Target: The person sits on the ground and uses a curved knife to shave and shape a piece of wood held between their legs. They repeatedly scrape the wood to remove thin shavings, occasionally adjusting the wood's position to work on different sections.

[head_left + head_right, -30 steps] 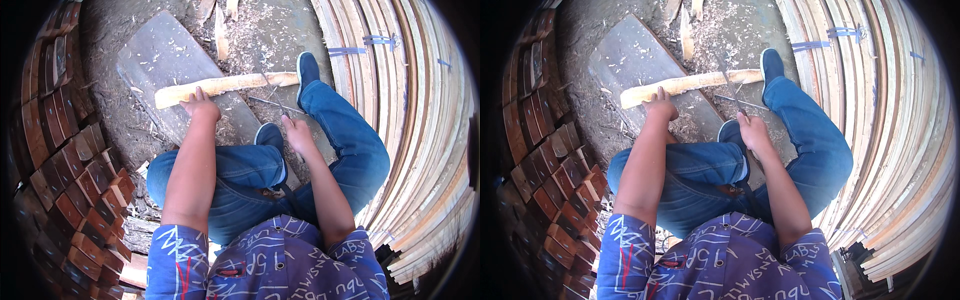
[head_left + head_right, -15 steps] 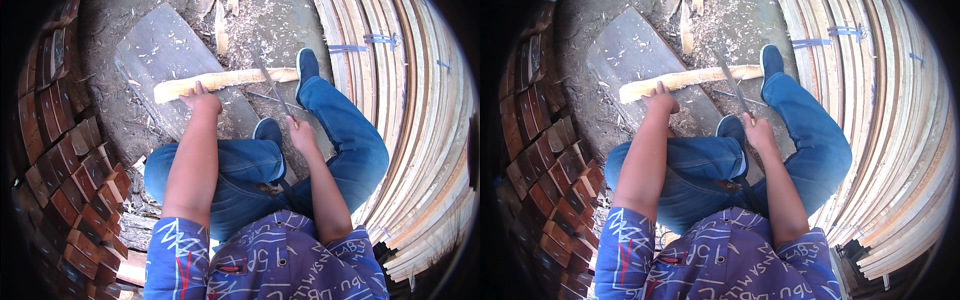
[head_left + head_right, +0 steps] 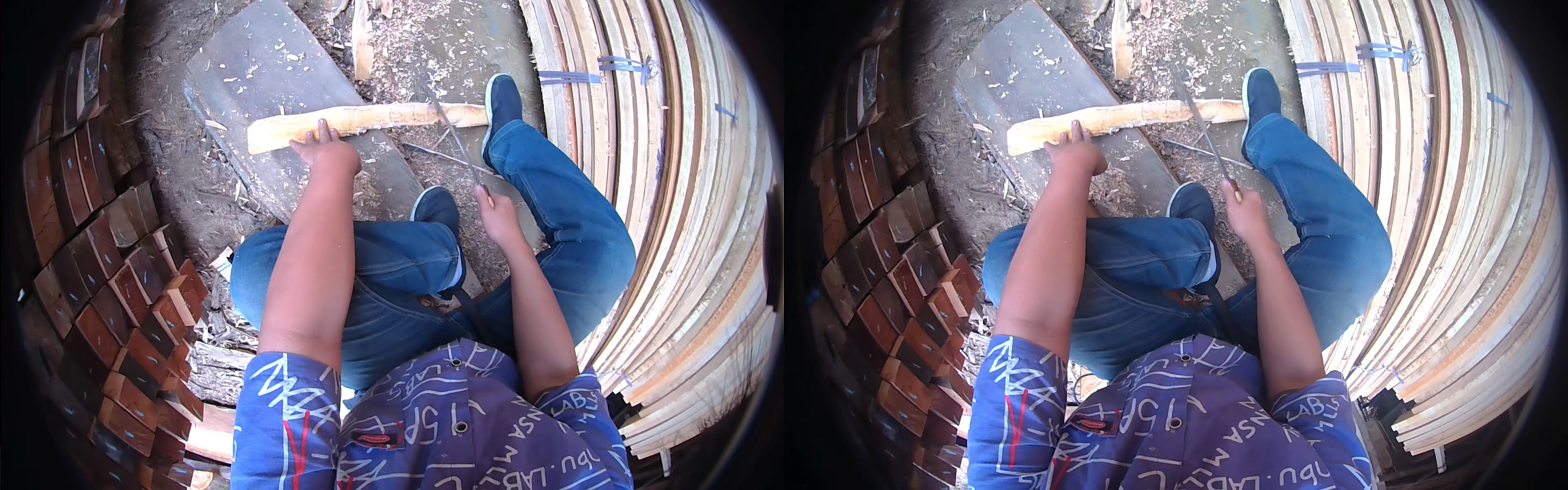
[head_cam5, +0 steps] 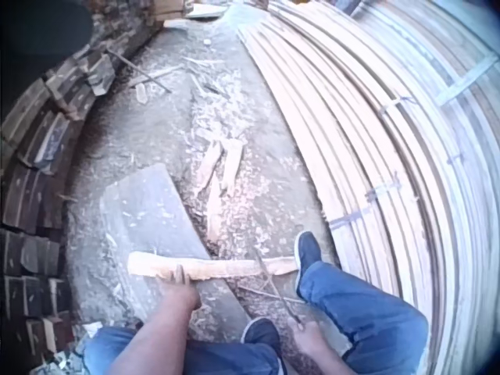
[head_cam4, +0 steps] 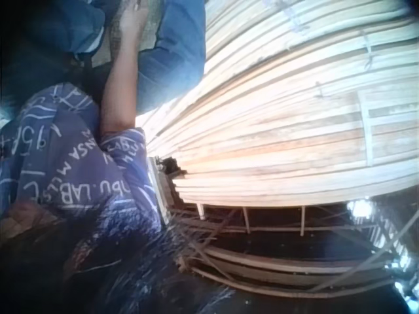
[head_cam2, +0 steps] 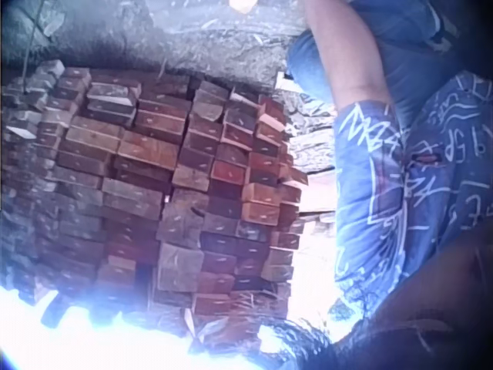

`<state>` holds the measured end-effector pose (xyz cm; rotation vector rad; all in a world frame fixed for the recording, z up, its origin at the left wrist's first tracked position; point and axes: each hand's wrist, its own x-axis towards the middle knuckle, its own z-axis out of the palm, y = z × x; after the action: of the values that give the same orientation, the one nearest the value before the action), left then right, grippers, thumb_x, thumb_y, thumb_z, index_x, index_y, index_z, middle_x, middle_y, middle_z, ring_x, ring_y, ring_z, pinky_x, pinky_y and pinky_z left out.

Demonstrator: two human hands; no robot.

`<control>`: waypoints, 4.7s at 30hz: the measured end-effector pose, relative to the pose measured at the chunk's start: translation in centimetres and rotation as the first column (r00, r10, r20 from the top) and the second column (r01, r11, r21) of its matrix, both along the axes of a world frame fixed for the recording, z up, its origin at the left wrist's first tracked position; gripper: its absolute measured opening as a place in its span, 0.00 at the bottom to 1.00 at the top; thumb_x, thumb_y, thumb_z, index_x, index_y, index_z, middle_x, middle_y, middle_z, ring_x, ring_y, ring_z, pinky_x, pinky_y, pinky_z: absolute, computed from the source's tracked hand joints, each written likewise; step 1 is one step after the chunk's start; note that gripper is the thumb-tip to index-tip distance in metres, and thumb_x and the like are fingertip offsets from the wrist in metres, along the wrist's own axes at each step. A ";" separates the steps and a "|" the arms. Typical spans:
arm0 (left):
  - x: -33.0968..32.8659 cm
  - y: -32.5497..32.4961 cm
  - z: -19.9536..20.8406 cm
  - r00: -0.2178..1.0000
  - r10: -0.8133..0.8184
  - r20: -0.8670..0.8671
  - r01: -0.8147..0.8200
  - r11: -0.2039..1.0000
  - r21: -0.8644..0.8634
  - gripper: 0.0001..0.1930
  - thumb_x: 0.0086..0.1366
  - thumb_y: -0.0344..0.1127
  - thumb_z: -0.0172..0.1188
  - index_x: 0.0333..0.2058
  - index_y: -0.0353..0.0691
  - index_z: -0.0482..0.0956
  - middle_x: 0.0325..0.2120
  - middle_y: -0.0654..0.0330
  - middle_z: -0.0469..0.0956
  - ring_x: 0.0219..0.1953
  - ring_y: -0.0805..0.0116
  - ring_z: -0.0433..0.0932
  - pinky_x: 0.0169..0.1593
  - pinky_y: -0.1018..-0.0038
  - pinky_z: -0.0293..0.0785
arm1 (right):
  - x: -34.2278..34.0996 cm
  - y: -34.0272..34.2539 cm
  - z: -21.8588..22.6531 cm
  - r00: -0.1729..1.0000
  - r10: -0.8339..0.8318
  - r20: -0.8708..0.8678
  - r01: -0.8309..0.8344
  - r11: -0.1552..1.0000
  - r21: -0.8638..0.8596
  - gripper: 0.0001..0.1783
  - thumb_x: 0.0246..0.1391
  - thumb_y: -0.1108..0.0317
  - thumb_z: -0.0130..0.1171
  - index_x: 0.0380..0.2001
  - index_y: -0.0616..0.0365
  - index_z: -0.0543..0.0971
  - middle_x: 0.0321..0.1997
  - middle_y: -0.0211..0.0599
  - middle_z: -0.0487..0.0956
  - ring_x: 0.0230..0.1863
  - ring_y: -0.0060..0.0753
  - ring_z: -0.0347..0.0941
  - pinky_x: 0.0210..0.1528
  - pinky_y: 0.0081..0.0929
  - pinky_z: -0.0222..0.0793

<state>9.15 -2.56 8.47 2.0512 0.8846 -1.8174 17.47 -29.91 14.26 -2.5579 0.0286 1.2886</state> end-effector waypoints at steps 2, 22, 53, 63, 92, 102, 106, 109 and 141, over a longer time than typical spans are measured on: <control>0.5 0.3 0.2 1.000 -0.019 0.011 0.019 1.000 0.002 0.38 0.68 0.47 0.45 0.72 0.50 0.41 0.74 0.66 0.32 0.75 0.61 0.39 0.71 0.43 0.34 | -0.7 -0.4 -0.5 0.998 0.047 0.038 -0.045 0.997 -0.057 0.32 0.62 0.44 0.52 0.25 0.70 0.76 0.16 0.46 0.72 0.21 0.38 0.75 0.28 0.37 0.69; -4.8 9.2 -8.0 0.364 -0.501 0.786 0.449 0.833 0.323 0.45 0.63 0.71 0.41 0.68 0.41 0.56 0.69 0.52 0.55 0.73 0.60 0.48 0.72 0.46 0.29 | 1.0 7.3 4.9 0.967 -0.170 -0.189 0.214 0.946 0.245 0.26 0.64 0.51 0.52 0.28 0.68 0.75 0.18 0.48 0.71 0.23 0.41 0.71 0.30 0.38 0.65; -5.8 9.5 -9.9 0.373 -0.396 0.839 0.340 0.900 0.274 0.35 0.60 0.72 0.50 0.41 0.39 0.69 0.31 0.53 0.74 0.31 0.57 0.81 0.28 0.64 0.77 | 3.0 10.4 7.0 0.980 -0.075 -0.182 0.117 0.967 0.228 0.25 0.68 0.53 0.49 0.22 0.61 0.72 0.13 0.24 0.64 0.17 0.17 0.59 0.20 0.24 0.54; -4.1 9.3 -9.1 0.476 -0.365 0.800 0.353 0.912 0.206 0.38 0.60 0.74 0.45 0.42 0.39 0.69 0.31 0.51 0.75 0.30 0.55 0.82 0.28 0.62 0.77 | 1.5 3.6 1.5 0.988 -0.003 -0.156 -0.011 0.996 -0.088 0.29 0.65 0.49 0.49 0.32 0.71 0.78 0.22 0.51 0.75 0.29 0.41 0.76 0.36 0.41 0.68; -4.9 9.1 -9.4 0.390 -0.359 0.848 0.335 0.913 0.233 0.37 0.60 0.74 0.47 0.40 0.38 0.69 0.29 0.52 0.75 0.25 0.56 0.81 0.26 0.63 0.76 | 1.2 0.9 0.9 0.992 0.055 -0.111 -0.064 0.995 -0.079 0.27 0.64 0.50 0.52 0.33 0.71 0.77 0.20 0.46 0.74 0.26 0.31 0.72 0.31 0.35 0.66; -5.9 9.4 -8.9 0.420 -0.375 0.826 0.345 0.908 0.237 0.37 0.60 0.73 0.48 0.42 0.39 0.70 0.29 0.51 0.77 0.27 0.56 0.82 0.27 0.65 0.77 | 2.0 10.8 5.4 0.979 0.012 -0.205 0.040 0.969 0.245 0.27 0.62 0.50 0.53 0.34 0.71 0.78 0.21 0.46 0.74 0.27 0.32 0.71 0.34 0.36 0.67; -5.2 8.8 -9.4 0.389 -0.350 0.852 0.332 0.916 0.225 0.36 0.60 0.73 0.48 0.41 0.39 0.70 0.29 0.51 0.77 0.27 0.56 0.82 0.27 0.64 0.77 | 0.2 1.3 0.0 0.983 -0.082 -0.164 0.068 0.994 -0.088 0.25 0.65 0.50 0.51 0.31 0.66 0.76 0.13 0.33 0.67 0.13 0.25 0.62 0.18 0.30 0.57; -4.0 9.7 -9.1 0.426 -0.382 0.820 0.348 0.906 0.241 0.36 0.60 0.73 0.47 0.41 0.39 0.70 0.29 0.51 0.77 0.27 0.56 0.82 0.27 0.63 0.77 | -0.1 4.7 1.4 0.996 -0.022 -0.092 0.029 0.997 0.070 0.25 0.63 0.50 0.53 0.34 0.68 0.77 0.17 0.42 0.71 0.19 0.33 0.68 0.25 0.34 0.62; -5.0 8.2 -9.6 0.391 -0.356 0.849 0.345 0.912 0.223 0.37 0.59 0.73 0.49 0.43 0.39 0.70 0.28 0.52 0.77 0.25 0.54 0.82 0.25 0.62 0.77 | 2.4 5.3 3.3 0.979 0.196 0.053 -0.203 0.921 0.333 0.19 0.54 0.62 0.62 0.37 0.72 0.77 0.26 0.55 0.78 0.28 0.42 0.76 0.35 0.38 0.71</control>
<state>4.13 5.61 -1.10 2.8278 0.1225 -0.5450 19.82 -24.59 17.52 -2.3195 -0.4316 1.2151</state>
